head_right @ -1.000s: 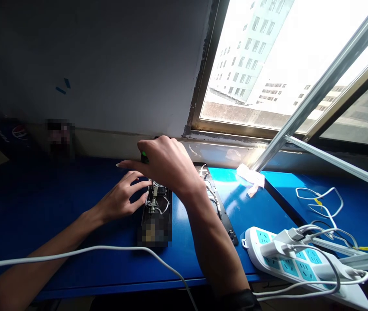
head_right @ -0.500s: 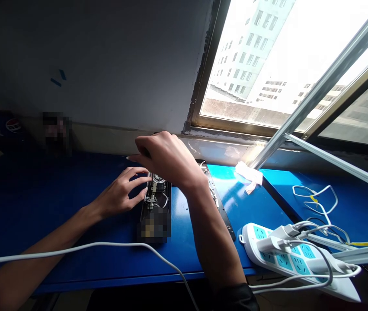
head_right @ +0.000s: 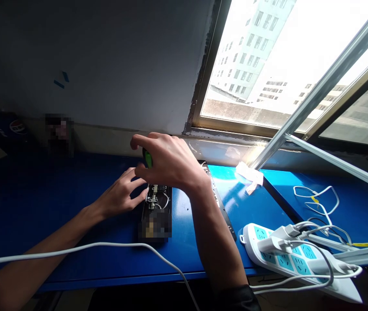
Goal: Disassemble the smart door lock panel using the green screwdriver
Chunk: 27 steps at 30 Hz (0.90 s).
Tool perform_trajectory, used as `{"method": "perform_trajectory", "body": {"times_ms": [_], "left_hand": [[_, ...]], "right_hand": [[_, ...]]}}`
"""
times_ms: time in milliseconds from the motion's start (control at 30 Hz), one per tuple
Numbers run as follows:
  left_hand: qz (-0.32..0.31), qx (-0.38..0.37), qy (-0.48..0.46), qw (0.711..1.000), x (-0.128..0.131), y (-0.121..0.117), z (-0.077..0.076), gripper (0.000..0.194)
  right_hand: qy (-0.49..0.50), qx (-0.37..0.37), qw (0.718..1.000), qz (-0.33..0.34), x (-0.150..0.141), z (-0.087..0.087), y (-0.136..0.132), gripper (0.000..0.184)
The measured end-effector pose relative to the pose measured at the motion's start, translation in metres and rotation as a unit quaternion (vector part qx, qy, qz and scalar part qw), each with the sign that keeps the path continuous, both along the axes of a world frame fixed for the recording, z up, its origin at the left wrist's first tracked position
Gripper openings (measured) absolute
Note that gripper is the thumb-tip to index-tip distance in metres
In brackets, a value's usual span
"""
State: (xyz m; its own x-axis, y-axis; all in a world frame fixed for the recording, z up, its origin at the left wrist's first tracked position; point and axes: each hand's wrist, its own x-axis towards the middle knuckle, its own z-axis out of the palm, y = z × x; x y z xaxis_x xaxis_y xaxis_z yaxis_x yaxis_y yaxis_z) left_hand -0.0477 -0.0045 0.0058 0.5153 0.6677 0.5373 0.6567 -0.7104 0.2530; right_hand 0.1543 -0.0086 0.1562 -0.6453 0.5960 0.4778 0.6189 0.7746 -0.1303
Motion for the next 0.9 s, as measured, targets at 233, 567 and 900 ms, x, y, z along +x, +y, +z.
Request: {"method": "perform_trajectory", "body": {"times_ms": [233, 567, 900], "left_hand": [[-0.001, -0.003, -0.001, 1.000, 0.0001, -0.0004, -0.0005, 0.028], [-0.002, -0.012, -0.001, 1.000, 0.0008, 0.0000, 0.0008, 0.029], [-0.001, -0.016, -0.006, 1.000, 0.0008, -0.0012, 0.0013, 0.030]], "right_hand": [[0.006, -0.004, 1.000, 0.009, 0.0012, -0.0003, 0.0021, 0.032], [0.008, -0.004, 1.000, 0.012, 0.0015, -0.0016, 0.0019, 0.031], [0.013, -0.009, 1.000, 0.019, -0.0008, -0.0018, 0.0024, 0.029]]}}
